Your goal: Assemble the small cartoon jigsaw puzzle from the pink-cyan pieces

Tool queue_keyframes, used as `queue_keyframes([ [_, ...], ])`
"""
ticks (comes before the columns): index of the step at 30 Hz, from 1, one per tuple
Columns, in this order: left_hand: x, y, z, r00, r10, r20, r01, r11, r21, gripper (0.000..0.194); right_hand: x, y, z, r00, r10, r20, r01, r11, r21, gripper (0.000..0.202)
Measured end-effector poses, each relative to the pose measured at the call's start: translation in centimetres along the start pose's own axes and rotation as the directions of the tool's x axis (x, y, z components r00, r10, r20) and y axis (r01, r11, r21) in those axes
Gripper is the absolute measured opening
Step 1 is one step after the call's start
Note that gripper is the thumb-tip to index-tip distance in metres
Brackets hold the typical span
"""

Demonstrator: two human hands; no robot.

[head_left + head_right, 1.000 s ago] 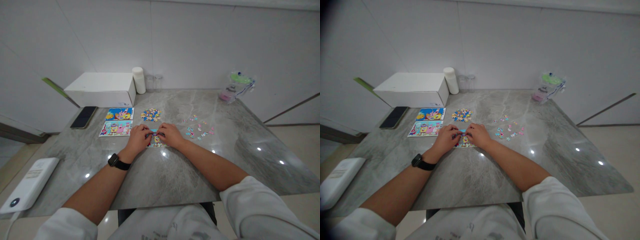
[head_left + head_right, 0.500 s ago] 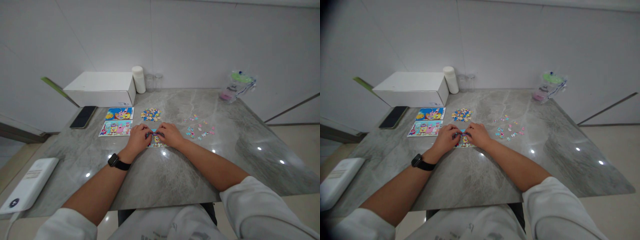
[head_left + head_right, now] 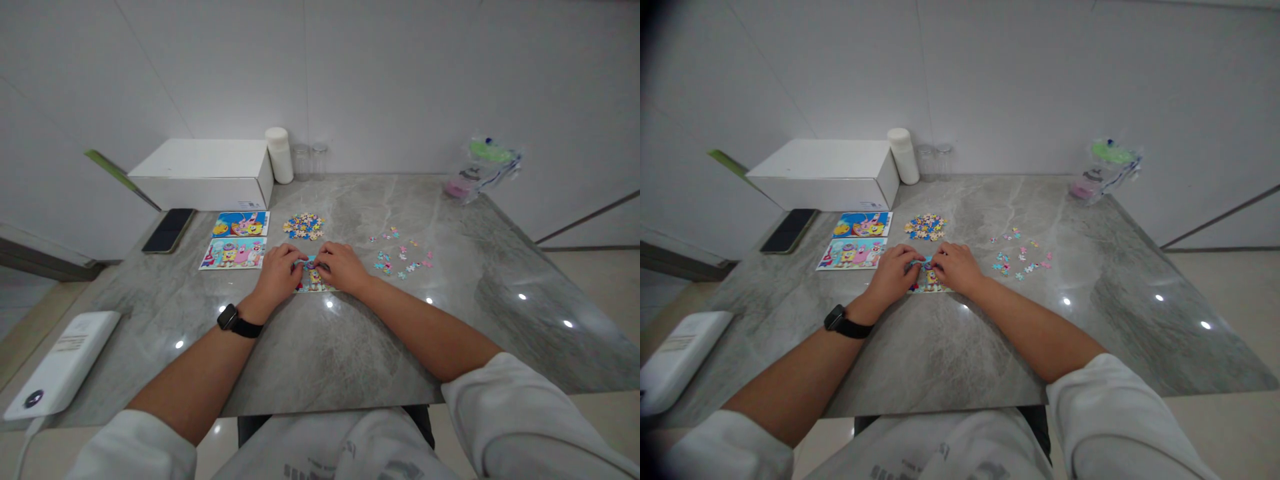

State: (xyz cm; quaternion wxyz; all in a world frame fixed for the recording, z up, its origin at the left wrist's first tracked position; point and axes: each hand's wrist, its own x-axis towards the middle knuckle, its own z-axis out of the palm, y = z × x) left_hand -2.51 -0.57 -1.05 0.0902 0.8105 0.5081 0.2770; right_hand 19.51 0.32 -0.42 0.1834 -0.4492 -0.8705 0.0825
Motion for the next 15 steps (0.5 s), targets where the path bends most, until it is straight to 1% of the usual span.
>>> queue_keyframes([
  [3,0.03,0.17,-0.19,0.999,-0.016,-0.050,0.014,0.999,-0.045,0.028,-0.02,0.06,0.20,1.000,-0.004,-0.013,0.005,1.000,0.017,0.012],
  [6,0.11,0.42,-0.40,0.996,-0.020,-0.089,0.012,0.996,-0.089,0.024,-0.07,0.09,0.25,0.999,-0.011,-0.034,0.012,0.999,0.031,0.011],
  [9,0.20,0.60,-0.57,0.993,-0.027,-0.119,0.011,0.991,-0.132,0.022,-0.12,0.24,0.23,0.996,-0.019,-0.087,0.026,0.997,0.071,0.013],
  [12,0.25,0.61,-0.66,0.991,-0.038,-0.125,0.019,0.988,-0.152,0.021,-0.12,0.57,0.23,0.988,0.008,-0.153,0.013,0.991,0.133,0.016],
  [15,0.26,0.57,-0.70,0.992,-0.053,-0.118,0.035,0.988,-0.151,0.020,-0.10,0.87,0.11,0.985,0.042,-0.166,-0.012,0.985,0.175,0.018],
])
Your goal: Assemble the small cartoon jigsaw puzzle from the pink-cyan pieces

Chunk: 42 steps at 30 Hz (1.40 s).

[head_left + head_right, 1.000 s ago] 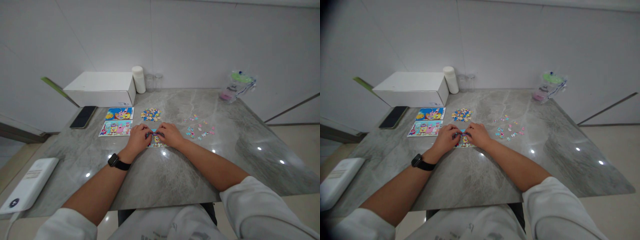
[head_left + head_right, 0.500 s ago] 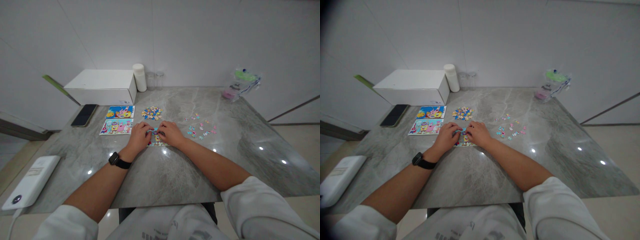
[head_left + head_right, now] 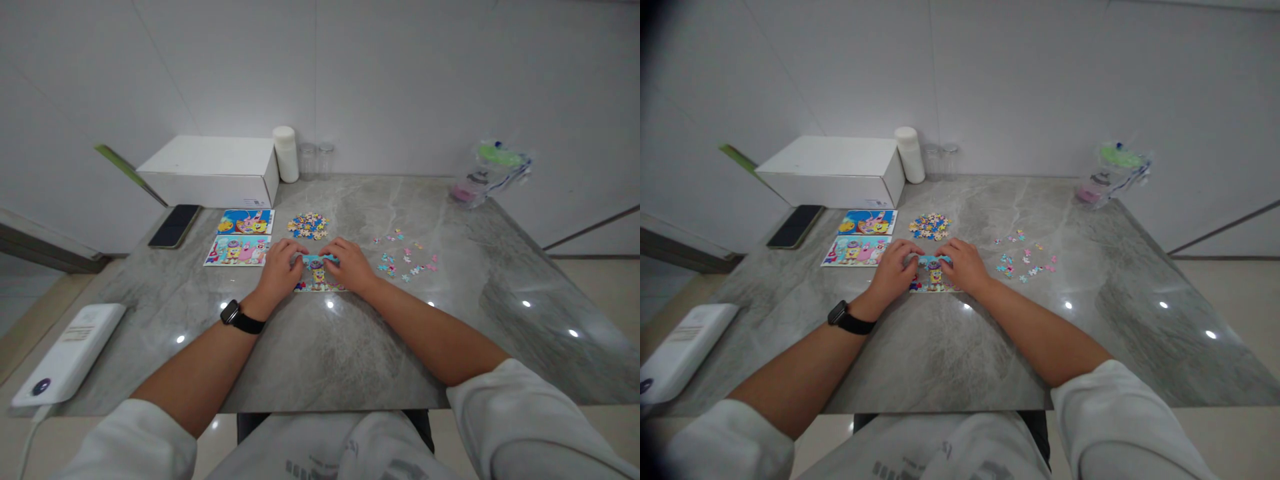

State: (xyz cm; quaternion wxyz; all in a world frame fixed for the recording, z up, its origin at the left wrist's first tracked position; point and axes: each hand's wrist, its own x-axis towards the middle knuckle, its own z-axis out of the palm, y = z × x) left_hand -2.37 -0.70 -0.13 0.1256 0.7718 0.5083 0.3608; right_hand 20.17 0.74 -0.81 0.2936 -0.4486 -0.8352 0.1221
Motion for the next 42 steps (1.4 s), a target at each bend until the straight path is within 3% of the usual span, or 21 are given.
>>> queue_keyframes([
  [7,0.1,0.3,-0.3,1.000,-0.007,0.008,0.007,1.000,-0.019,0.018,0.0,-0.6,-0.5,0.994,0.046,0.095,-0.043,0.998,-0.034,0.019],
  [13,0.1,0.5,-0.3,1.000,0.009,0.011,-0.009,0.999,-0.044,0.015,0.8,-0.8,-1.8,0.994,0.104,-0.010,-0.102,0.986,0.128,0.032],
  [17,0.1,0.5,-0.3,0.999,0.041,0.013,-0.040,0.997,-0.072,0.014,2.1,0.3,-6.2,0.965,0.175,-0.194,-0.140,0.974,0.178,0.035],
  [20,0.0,0.6,-0.3,0.999,0.042,0.019,-0.040,0.996,-0.079,0.013,2.4,2.3,-10.5,0.914,0.226,-0.338,-0.192,0.973,0.131,0.033],
  [23,0.1,0.7,-0.3,0.999,0.051,0.017,-0.050,0.995,-0.086,0.013,1.3,5.1,-13.9,0.855,0.276,-0.439,-0.271,0.960,0.077,0.034],
  [25,0.1,0.7,-0.3,0.998,0.062,0.006,-0.061,0.994,-0.090,0.013,-0.2,7.2,-15.1,0.827,0.308,-0.470,-0.335,0.942,0.028,0.033],
  [29,0.1,0.6,-0.2,0.998,0.064,-0.030,-0.066,0.993,-0.100,0.013,-4.5,11.1,-15.0,0.819,0.369,-0.439,-0.457,0.882,-0.112,0.027],
  [33,0.1,0.4,-0.2,0.993,0.053,-0.109,-0.065,0.992,-0.109,0.014,-7.6,13.7,-13.6,0.778,0.477,-0.409,-0.569,0.811,-0.138,0.029],
  [36,0.1,0.3,-0.2,0.985,0.040,-0.169,-0.059,0.992,-0.109,0.014,-8.1,14.6,-12.9,0.769,0.502,-0.395,-0.585,0.802,-0.118,0.030],
  [42,0.0,0.3,-0.2,0.984,0.037,-0.172,-0.057,0.992,-0.114,0.013,-8.0,15.4,-12.5,0.826,0.446,-0.344,-0.525,0.831,-0.185,0.029],
])
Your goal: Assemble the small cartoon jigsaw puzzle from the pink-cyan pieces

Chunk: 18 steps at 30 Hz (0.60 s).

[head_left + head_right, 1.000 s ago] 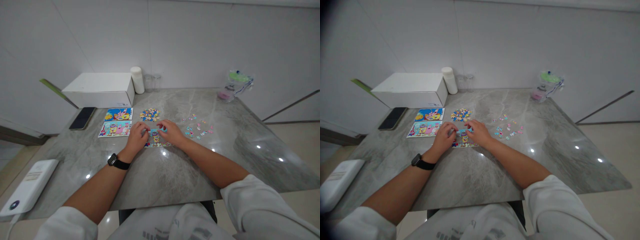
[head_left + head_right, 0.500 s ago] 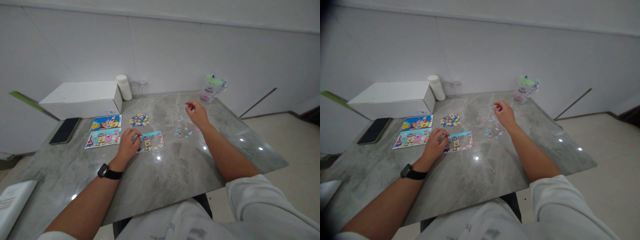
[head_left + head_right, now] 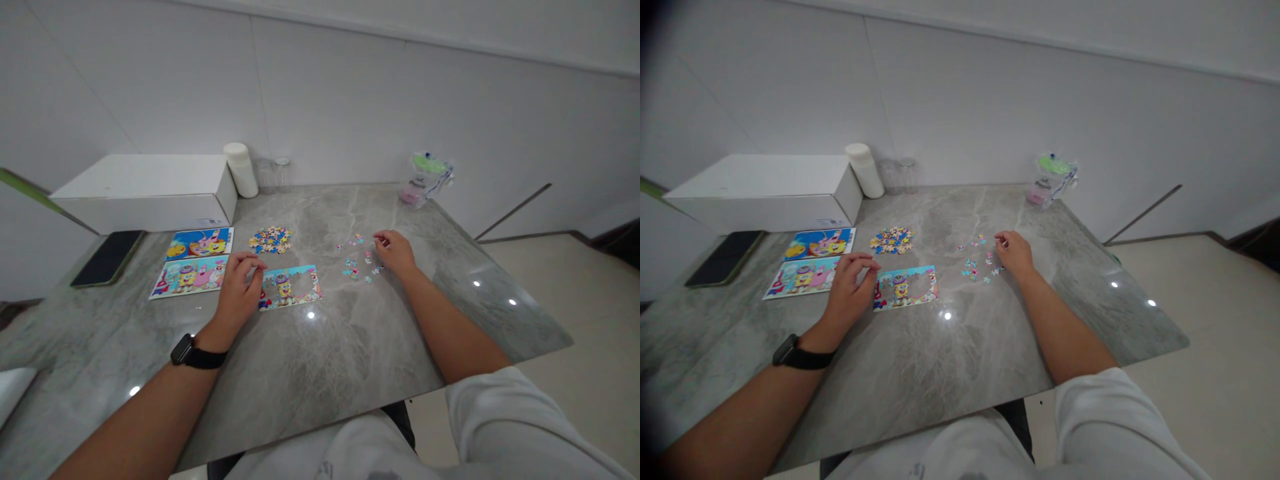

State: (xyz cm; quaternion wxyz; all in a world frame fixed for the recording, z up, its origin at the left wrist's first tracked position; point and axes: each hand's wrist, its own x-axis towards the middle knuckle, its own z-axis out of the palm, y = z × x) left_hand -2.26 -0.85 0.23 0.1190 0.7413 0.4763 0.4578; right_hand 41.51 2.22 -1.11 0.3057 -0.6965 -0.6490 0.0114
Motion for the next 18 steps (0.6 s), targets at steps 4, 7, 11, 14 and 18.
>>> queue_keyframes([
  [4,0.0,0.1,-0.1,0.999,0.018,0.034,-0.019,1.000,0.024,0.014,0.4,1.4,-0.8,0.999,0.028,-0.028,-0.029,0.999,-0.039,0.030],
  [7,-0.1,0.1,-0.1,0.999,0.020,0.041,-0.022,0.999,0.040,0.013,0.8,2.4,-1.9,0.997,0.066,-0.039,-0.068,0.995,-0.067,0.031],
  [11,-0.2,0.1,-0.1,0.999,0.004,0.054,-0.006,0.999,0.034,0.013,1.0,3.5,-3.3,0.991,0.129,-0.021,-0.131,0.985,-0.115,0.031],
  [14,-0.2,0.1,-0.1,0.998,-0.008,0.063,0.006,1.000,0.024,0.013,0.9,4.4,-4.0,0.986,0.166,0.033,-0.157,0.969,-0.190,0.029],
  [18,-0.1,0.1,-0.1,0.998,0.004,0.067,-0.006,0.999,0.031,0.013,0.8,5.0,-4.3,0.970,0.179,0.166,-0.129,0.953,-0.274,0.026],
])
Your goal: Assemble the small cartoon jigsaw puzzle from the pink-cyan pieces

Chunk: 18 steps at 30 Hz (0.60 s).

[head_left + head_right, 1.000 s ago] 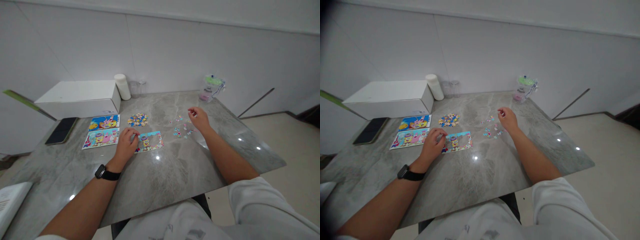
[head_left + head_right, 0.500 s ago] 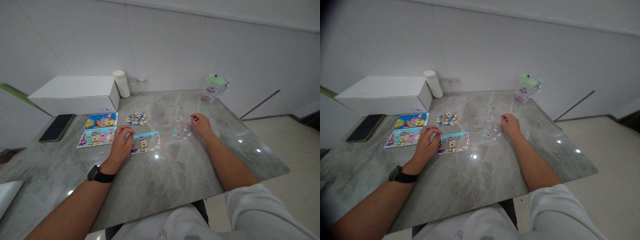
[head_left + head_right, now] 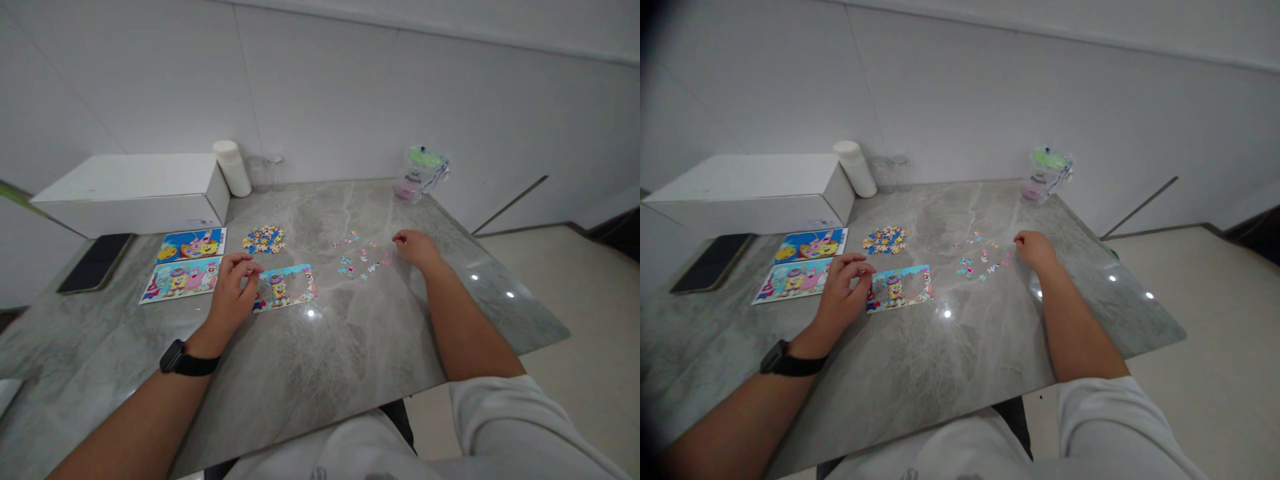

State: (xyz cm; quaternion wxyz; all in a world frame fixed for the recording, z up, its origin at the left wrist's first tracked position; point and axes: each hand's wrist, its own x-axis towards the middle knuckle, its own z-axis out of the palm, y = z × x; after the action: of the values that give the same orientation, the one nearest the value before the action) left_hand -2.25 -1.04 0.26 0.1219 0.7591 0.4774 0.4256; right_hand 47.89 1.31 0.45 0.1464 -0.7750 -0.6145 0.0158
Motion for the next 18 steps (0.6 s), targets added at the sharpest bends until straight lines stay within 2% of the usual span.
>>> queue_keyframes([
  [8,0.0,-0.4,-0.1,0.999,0.050,-0.019,-0.050,0.999,0.009,0.014,-0.3,-0.2,-0.1,0.973,-0.024,0.228,0.031,0.999,-0.027,0.012],
  [11,0.0,-0.4,-0.1,0.999,0.035,-0.019,-0.035,0.999,0.009,0.014,-0.4,-0.5,-0.1,0.970,-0.041,0.238,0.045,0.999,-0.011,0.009],
  [18,0.0,-0.3,0.0,0.999,0.048,-0.006,-0.048,0.999,0.002,0.013,-0.5,-1.9,-0.2,0.953,-0.139,0.268,0.140,0.990,0.015,0.019],
])
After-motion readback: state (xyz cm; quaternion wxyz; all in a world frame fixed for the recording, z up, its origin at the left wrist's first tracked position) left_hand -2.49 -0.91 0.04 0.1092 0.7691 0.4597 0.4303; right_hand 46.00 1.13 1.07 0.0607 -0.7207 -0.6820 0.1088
